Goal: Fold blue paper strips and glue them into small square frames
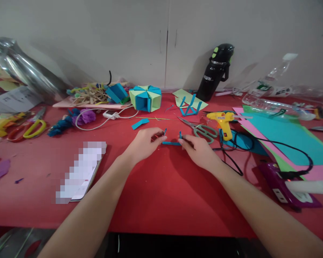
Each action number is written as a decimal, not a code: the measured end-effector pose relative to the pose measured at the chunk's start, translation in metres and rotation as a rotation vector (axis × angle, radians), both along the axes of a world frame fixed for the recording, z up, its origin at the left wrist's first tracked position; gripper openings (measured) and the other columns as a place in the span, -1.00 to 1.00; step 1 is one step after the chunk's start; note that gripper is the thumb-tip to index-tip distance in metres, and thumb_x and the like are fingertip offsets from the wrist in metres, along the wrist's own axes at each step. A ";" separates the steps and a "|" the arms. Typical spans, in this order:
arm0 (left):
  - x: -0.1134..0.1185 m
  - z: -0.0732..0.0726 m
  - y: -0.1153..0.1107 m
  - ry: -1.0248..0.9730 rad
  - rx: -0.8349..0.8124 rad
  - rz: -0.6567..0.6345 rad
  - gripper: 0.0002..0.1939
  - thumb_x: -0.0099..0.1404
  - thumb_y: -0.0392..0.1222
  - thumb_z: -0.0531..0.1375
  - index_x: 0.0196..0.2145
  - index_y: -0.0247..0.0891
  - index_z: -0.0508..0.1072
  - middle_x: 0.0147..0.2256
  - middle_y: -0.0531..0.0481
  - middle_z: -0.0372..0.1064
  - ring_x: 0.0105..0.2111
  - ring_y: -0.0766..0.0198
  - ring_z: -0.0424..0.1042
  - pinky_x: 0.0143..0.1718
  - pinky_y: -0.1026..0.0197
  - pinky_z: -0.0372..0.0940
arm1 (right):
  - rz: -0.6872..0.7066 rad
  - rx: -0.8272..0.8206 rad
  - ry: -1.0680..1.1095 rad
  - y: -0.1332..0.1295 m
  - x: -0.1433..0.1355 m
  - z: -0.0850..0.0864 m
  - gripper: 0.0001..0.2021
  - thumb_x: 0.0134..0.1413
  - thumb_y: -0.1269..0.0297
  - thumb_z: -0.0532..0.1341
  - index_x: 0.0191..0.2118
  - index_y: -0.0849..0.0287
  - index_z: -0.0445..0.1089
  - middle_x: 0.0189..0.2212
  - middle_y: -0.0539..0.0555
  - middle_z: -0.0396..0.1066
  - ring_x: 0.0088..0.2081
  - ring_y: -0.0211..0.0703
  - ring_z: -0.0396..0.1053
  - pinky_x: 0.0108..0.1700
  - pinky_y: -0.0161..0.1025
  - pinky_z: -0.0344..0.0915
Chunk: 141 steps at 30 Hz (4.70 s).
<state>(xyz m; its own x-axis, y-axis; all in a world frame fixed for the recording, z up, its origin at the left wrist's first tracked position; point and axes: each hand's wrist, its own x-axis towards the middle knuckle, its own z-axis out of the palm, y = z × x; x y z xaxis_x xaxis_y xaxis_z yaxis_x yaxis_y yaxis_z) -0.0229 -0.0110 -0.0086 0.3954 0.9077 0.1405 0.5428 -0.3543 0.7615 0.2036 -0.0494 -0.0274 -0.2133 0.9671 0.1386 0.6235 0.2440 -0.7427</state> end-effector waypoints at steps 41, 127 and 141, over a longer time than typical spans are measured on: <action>0.009 -0.001 -0.013 0.020 0.197 -0.284 -0.50 0.20 -0.39 0.17 0.11 -0.19 0.38 0.10 -0.15 0.37 0.12 0.09 0.38 0.18 -0.02 0.31 | 0.008 0.203 0.092 -0.008 -0.009 0.003 -0.68 0.13 0.17 0.34 -0.05 0.11 0.31 -0.09 0.12 0.44 -0.15 -0.09 0.43 -0.14 -0.17 0.36; 0.006 -0.017 0.005 0.214 0.324 -0.047 -0.73 0.40 -0.12 0.12 -0.34 -0.24 0.56 -0.32 -0.08 0.47 -0.32 0.19 0.43 -0.25 0.16 0.31 | -0.608 0.106 -0.516 -0.026 0.119 -0.017 -0.70 0.18 0.26 0.23 0.02 0.22 0.36 -0.02 0.27 0.42 -0.07 0.08 0.45 -0.10 -0.12 0.33; 0.005 -0.018 0.005 0.208 0.323 -0.046 -0.76 0.39 -0.13 0.14 -0.34 -0.24 0.56 -0.33 -0.08 0.47 -0.32 0.18 0.44 -0.24 0.15 0.31 | -0.533 0.015 -0.847 -0.025 0.116 -0.001 -0.69 0.35 0.13 0.10 -0.16 0.15 0.55 -0.27 0.22 0.59 -0.19 0.07 0.54 -0.23 -0.15 0.27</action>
